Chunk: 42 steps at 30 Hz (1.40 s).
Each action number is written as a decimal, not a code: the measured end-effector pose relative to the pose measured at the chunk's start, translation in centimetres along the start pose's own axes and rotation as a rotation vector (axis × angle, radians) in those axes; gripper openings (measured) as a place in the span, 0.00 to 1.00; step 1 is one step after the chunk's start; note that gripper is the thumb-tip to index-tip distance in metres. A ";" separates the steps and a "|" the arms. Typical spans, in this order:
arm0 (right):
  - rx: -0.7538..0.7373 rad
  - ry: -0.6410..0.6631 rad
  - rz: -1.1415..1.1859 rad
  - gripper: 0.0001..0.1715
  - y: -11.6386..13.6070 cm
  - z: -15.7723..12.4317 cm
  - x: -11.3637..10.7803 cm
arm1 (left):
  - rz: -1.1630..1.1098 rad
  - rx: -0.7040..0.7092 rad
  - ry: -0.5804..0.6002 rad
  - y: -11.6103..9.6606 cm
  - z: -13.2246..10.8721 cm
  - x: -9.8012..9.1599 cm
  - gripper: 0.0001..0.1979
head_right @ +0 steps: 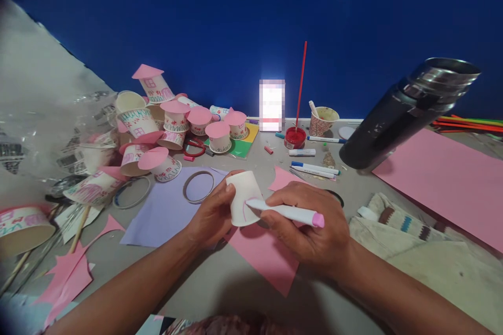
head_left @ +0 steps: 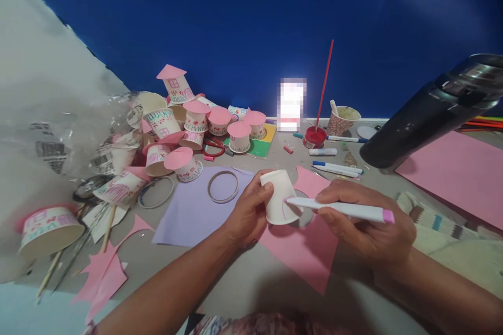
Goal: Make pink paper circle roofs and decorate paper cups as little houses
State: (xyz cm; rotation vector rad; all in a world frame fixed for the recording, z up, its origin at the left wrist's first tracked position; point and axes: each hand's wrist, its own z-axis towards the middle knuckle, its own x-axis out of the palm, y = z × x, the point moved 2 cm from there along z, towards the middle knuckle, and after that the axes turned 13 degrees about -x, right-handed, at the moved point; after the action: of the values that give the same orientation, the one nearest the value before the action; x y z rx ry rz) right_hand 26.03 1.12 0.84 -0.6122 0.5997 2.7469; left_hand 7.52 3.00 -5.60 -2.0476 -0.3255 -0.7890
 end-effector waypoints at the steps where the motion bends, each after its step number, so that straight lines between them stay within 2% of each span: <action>1: -0.009 0.000 0.016 0.04 0.0 0.0 0.1 | -0.002 -0.001 0.000 0.0 0.0 0.0 0.25; 9: 0.019 -0.014 -0.074 0.06 -0.1 0.3 -0.2 | -0.015 0.004 -0.003 0.1 0.1 -0.3 0.24; 16: 0.013 -0.019 0.006 0.05 0.0 0.2 0.0 | -0.017 -0.006 0.004 0.1 0.0 -0.1 0.24; 22: 0.029 -0.046 -0.080 0.07 0.0 0.2 -0.2 | -0.018 -0.001 0.012 0.1 0.0 -0.2 0.24; 27: 0.013 -0.034 -0.051 0.06 0.0 0.2 -0.2 | -0.028 -0.002 0.028 0.0 -0.1 0.0 0.22; 31: 0.194 -0.112 -0.054 0.07 -0.9 -0.2 -0.6 | -0.066 -0.030 -0.010 -0.1 -0.1 -0.2 0.23; 35: 0.412 -0.207 0.106 0.11 -2.9 -1.0 -0.3 | -0.137 -0.113 -0.030 -0.2 0.0 -0.8 0.26; 39: 0.648 -0.432 0.361 0.16 -6.3 -1.3 0.2 | -0.172 -0.135 -0.020 -0.4 0.0 -1.1 0.25; 42: 0.648 -0.553 0.313 0.19 -8.5 0.2 -2.2 | -0.163 -0.153 -0.046 -0.7 -0.3 -0.9 0.24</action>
State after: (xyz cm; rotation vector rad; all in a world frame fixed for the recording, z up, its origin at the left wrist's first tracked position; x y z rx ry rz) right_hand 30.72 8.33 -0.88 0.4015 1.4173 2.5542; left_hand 6.36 3.27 -5.60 -2.2062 -0.4754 -0.8894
